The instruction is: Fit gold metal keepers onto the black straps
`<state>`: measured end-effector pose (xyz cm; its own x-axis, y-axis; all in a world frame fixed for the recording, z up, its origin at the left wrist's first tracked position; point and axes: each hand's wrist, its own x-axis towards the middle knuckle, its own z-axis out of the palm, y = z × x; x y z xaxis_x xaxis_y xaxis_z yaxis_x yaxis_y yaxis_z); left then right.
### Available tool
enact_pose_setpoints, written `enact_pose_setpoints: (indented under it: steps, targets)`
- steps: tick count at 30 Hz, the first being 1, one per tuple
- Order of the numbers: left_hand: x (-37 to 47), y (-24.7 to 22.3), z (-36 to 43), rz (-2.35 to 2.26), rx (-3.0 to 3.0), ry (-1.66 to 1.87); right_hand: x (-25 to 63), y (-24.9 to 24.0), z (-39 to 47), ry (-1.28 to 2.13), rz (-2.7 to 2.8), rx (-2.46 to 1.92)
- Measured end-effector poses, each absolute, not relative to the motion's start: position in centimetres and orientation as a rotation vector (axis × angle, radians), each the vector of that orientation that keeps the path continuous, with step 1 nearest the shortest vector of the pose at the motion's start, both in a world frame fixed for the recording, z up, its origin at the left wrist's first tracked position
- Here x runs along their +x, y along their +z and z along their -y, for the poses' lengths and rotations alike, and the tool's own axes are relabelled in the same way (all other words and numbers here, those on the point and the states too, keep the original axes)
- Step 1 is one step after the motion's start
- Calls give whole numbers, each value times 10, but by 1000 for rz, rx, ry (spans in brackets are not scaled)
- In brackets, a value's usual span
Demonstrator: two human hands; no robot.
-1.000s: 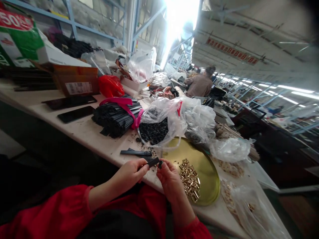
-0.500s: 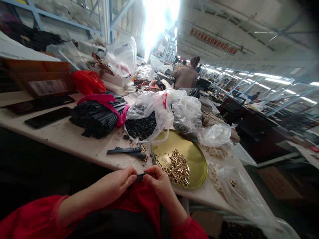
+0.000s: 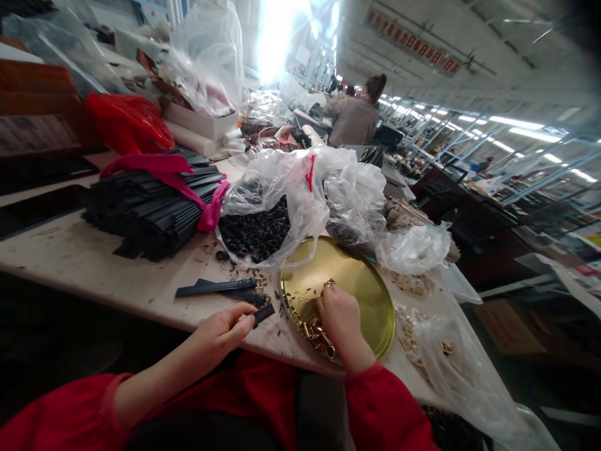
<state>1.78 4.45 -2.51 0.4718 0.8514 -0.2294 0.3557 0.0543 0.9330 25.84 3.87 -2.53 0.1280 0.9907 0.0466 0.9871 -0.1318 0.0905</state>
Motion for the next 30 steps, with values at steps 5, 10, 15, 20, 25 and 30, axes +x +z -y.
enact_pose_setpoints:
  steps: [5,10,15,20,25,30]
  targets:
    - [24,-26,-43,-1101,1337,521,270,-33,-56,174,-2122,2134]
    - [26,-18,-44,-1048,1297,557,236,-13,-33,221,-2471,1913]
    - [19,-13,-41,-1069,1454,632,188,1,6,315,-3056,1589]
    - [5,3,-22,-1019,1151,635,166,-2,26,442,-3247,1737]
    - [-8,20,-6,-873,956,566,155,-5,38,511,-3337,1874]
    - [-7,30,2,-868,1032,623,147,-11,41,431,-3416,2052]
